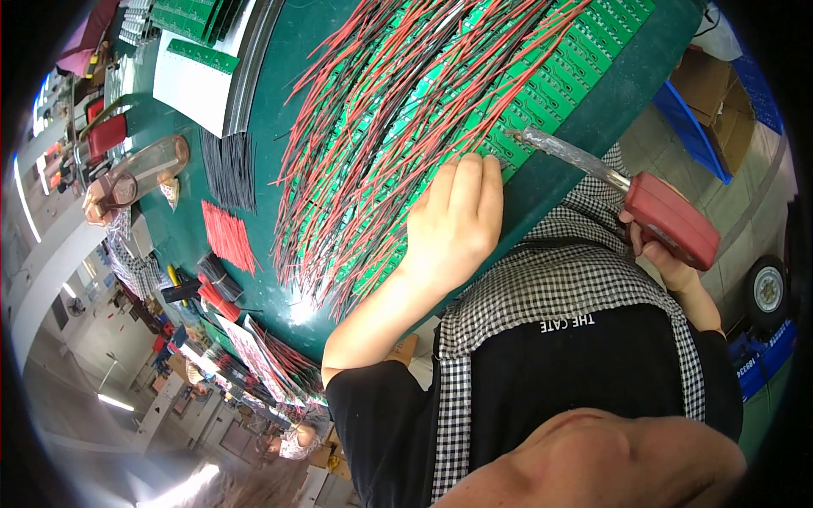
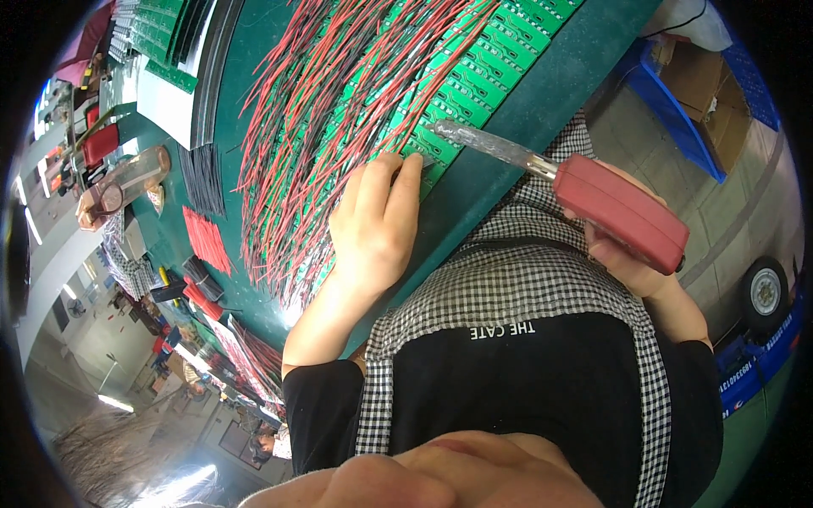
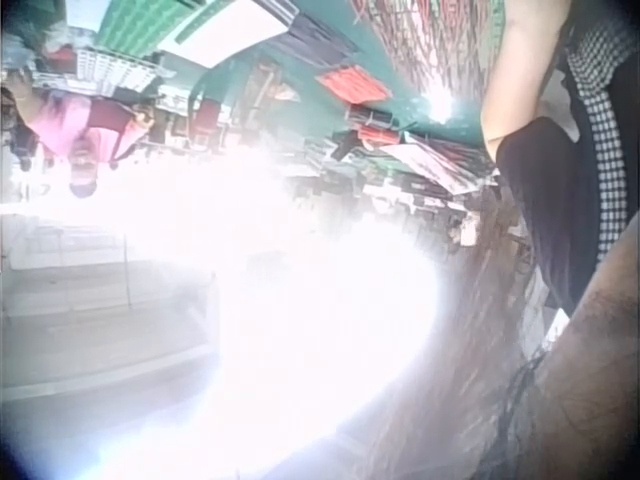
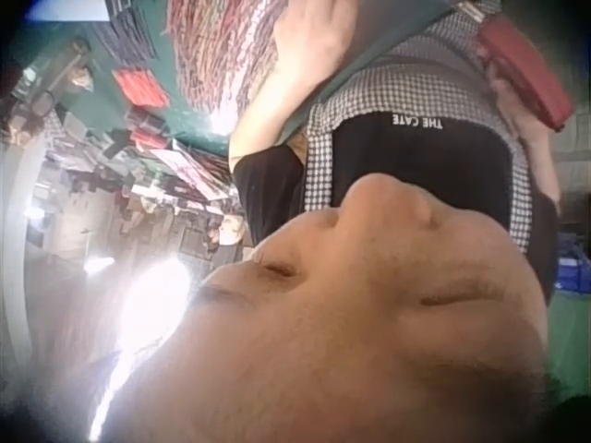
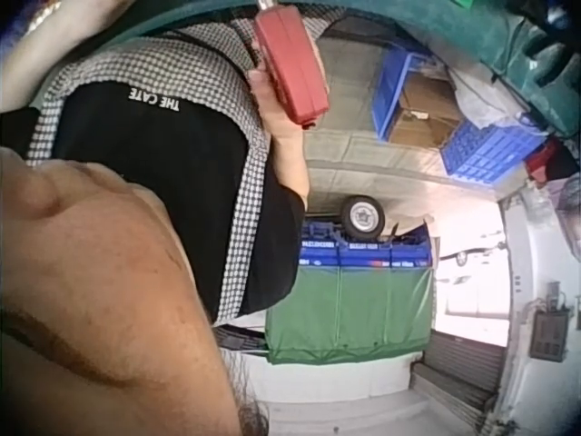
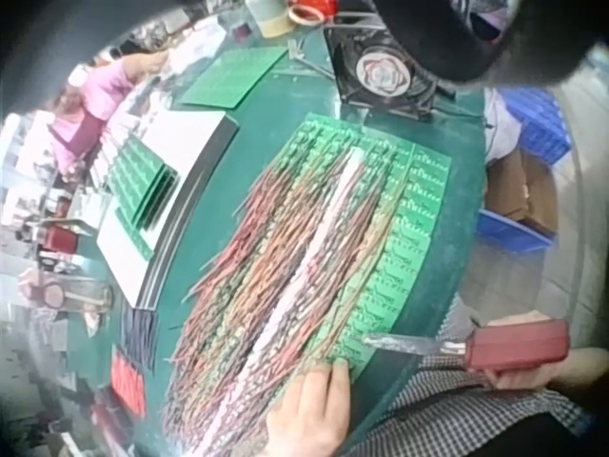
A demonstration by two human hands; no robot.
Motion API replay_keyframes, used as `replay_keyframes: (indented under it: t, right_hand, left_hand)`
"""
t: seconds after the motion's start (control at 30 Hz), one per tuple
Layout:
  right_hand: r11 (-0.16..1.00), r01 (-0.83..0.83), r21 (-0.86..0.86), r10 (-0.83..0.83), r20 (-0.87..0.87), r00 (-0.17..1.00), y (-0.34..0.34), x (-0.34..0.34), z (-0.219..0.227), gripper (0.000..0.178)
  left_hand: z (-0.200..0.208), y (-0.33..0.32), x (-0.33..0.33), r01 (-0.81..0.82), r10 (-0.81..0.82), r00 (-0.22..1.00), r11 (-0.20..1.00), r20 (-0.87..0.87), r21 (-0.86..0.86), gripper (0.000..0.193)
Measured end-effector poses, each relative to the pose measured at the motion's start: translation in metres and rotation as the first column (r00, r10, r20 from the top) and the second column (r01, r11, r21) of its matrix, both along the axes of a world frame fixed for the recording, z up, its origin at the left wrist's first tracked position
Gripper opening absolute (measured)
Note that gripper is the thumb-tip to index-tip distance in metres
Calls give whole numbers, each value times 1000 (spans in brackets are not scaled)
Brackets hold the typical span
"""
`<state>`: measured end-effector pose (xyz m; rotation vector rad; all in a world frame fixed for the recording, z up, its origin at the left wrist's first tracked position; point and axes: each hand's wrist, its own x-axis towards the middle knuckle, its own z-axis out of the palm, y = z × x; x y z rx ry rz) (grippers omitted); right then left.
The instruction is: Assembling wires into plastic connectors on printed circuit boards using a specialized handheld insertion tool.
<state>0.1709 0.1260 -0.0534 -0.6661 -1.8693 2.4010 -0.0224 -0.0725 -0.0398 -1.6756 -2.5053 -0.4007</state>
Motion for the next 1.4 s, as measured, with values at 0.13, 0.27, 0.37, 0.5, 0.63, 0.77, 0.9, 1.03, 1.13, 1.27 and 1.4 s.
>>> replay_keyframes:
  t: [0.13, 0.27, 0.37, 0.5, 0.63, 0.77, 0.9, 1.03, 1.13, 1.27, 1.4]
  right_hand:
    - [999, 47, -28, -46, 20, 999, 0, 2, -1, 71]
    - [999, 29, -30, -28, 41, 999, 4, -2, 4, 70]
    - [1000, -2, -21, 3, 24, 1000, 7, -3, 4, 69]
    - [993, -57, 108, 63, -48, 997, 11, -4, -1, 66]
    - [976, -65, 210, 73, -35, 997, 12, 3, -6, 63]
    - [906, -117, 407, 156, -64, 986, 16, -3, -2, 61]
    - [714, -150, 684, 325, -134, 936, 20, -11, 3, 65]
    - [977, -115, 180, 115, 9, 993, 13, 2, -2, 66]
    - [998, -31, 51, 32, -24, 999, 8, 1, -2, 70]
    - [1000, 17, 20, -17, -7, 1000, 7, 1, 0, 69]
    - [1000, -13, -14, 13, 16, 1000, 9, 5, -1, 62]
  left_hand:
    - [1, 9, -3, -2, 0, 1000, 998, 26, 64, 30]
    - [2, 12, -3, 20, -21, 999, 1000, 32, 17, 30]
    - [0, 12, -4, 18, -18, 1000, 1000, 11, -4, 30]
    - [-6, 13, -7, 73, -69, 994, 996, -81, 51, 24]
    - [2, 14, -2, 6, -5, 1000, 1000, 27, -16, 30]
    - [1, 13, -2, 4, -3, 1000, 1000, 16, -28, 30]
    - [-4, 11, -5, 61, -58, 994, 998, -89, 25, 23]
    - [4, 11, 0, -10, 12, 1000, 998, 27, -54, 30]
    - [4, 12, 1, -10, 11, 1000, 998, 26, -57, 30]
    - [3, 12, -1, -15, 17, 999, 999, 35, -50, 30]
    - [3, 16, -1, -19, 19, 999, 1000, 27, 19, 27]
